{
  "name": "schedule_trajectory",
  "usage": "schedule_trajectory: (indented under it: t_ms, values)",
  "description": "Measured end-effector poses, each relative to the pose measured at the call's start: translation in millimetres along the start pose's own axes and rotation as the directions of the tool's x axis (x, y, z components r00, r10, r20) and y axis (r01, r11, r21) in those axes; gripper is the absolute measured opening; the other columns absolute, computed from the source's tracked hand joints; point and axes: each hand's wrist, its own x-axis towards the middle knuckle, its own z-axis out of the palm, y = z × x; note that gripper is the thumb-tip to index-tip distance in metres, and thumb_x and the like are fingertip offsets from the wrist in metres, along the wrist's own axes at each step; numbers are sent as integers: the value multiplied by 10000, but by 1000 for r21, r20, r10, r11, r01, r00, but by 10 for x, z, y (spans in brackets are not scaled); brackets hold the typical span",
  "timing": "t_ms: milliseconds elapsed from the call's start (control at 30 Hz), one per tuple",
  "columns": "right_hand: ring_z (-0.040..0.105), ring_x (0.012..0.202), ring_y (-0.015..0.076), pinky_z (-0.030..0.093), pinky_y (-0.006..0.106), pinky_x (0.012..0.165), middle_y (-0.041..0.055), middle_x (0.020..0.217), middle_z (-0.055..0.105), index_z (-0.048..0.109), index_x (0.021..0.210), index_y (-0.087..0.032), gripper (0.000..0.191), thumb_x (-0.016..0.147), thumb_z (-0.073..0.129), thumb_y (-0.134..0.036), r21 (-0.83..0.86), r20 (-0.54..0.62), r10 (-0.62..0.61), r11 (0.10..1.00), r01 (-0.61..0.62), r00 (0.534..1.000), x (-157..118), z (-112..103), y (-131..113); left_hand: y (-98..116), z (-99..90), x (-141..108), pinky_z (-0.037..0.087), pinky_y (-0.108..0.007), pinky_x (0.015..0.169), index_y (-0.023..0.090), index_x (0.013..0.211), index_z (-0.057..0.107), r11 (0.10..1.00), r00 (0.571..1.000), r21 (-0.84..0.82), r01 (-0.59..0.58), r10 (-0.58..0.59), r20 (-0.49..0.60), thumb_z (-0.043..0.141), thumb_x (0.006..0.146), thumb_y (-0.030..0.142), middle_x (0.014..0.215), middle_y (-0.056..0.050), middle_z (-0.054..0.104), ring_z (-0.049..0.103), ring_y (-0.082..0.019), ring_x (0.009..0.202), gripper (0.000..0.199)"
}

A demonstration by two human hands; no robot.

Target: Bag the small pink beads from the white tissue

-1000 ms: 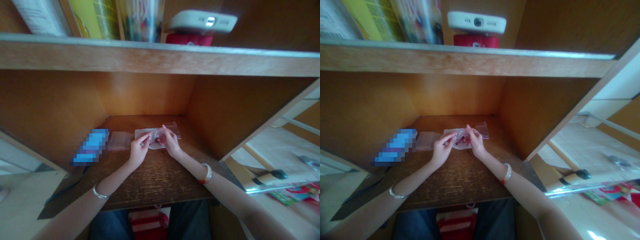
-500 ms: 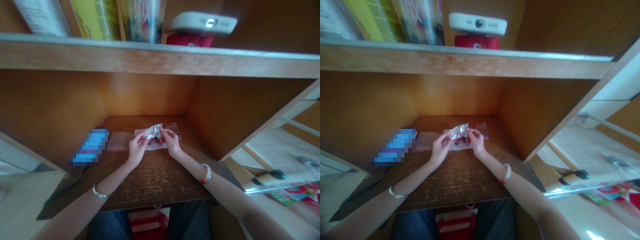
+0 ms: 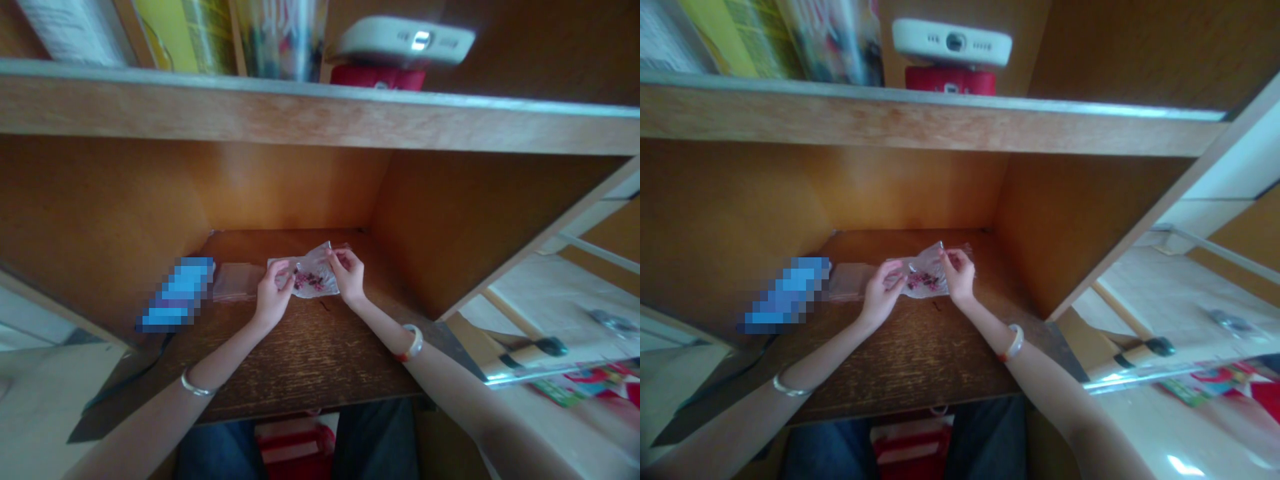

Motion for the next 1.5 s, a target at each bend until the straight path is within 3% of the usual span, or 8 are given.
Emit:
schedule_trajectory:
  t_ms: [200, 400, 567, 700, 833, 933, 1233, 1500]
  values:
    - [559, 654, 147, 460, 285, 623, 31, 768, 633, 652, 859, -202, 221, 829, 605, -416, -212, 139, -208, 949, 235, 968, -103, -16, -74, -22, -15, 5, 497, -365, 899, 173, 1027, 656, 994, 992, 101, 36, -48, 115, 600, 821, 191, 1059, -76, 698, 656, -207, 954, 215]
    - [531, 650, 134, 459, 279, 602, 35, 844, 632, 640, 969, -209, 186, 827, 610, -325, -217, 266, -268, 919, 328, 926, -135, -23, -138, 18, -42, 33, 525, -314, 784, 180, 839, 711, 973, 995, 225, 40, -61, 84, 632, 790, 162, 869, -47, 736, 683, -188, 797, 95]
    - [517, 605, 117, 451, 260, 544, 18, 851, 612, 541, 1184, -219, 377, 807, 561, -233, -96, 325, -221, 959, 265, 919, -159, -18, -159, 29, -53, 39, 511, -299, 755, 172, 852, 721, 948, 992, 317, 36, -72, 102, 639, 800, 175, 852, -58, 733, 675, -186, 764, 97]
    - [562, 690, 148, 482, 284, 592, 27, 835, 608, 479, 1261, -212, 463, 805, 545, -260, -24, 253, -136, 989, 147, 958, -121, -8, -75, 47, -69, 34, 502, -278, 739, 181, 873, 724, 935, 985, 345, 77, -125, 118, 629, 814, 188, 872, -54, 735, 673, -182, 763, 112]
    - [555, 634, 146, 468, 274, 518, 42, 815, 613, 542, 1176, -191, 403, 816, 551, -374, 19, 270, 0, 1000, -5, 963, -52, 6, 13, 75, -86, 32, 495, -275, 734, 203, 881, 727, 910, 976, 398, 113, -177, 126, 617, 827, 229, 889, -41, 740, 672, -186, 772, 126]
    - [529, 579, 124, 448, 254, 486, 38, 797, 617, 596, 1056, -191, 340, 819, 555, -431, 47, 315, 26, 998, -42, 949, -39, 17, 15, 73, -85, 31, 492, -274, 730, 209, 889, 728, 899, 974, 420, 122, -190, 124, 608, 832, 252, 897, -40, 740, 673, -188, 773, 139]
    - [531, 592, 121, 445, 233, 485, 17, 759, 604, 587, 820, -200, 219, 794, 580, -417, 68, 293, 9, 997, -31, 956, -63, 37, -4, -47, -53, 7, 477, -273, 600, 240, 817, 734, 924, 997, 383, 15, -43, 64, 637, 787, 274, 773, -25, 736, 641, -185, 631, 107]
    - [552, 677, 134, 463, 280, 641, 21, 782, 607, 581, 821, -195, 117, 821, 545, -306, 61, 311, -114, 993, 100, 944, -74, 37, -7, 61, -52, 34, 496, -284, 725, 182, 1004, 675, 968, 1000, 252, 20, -21, -1, 640, 801, 290, 950, -59, 718, 634, -168, 735, 232]
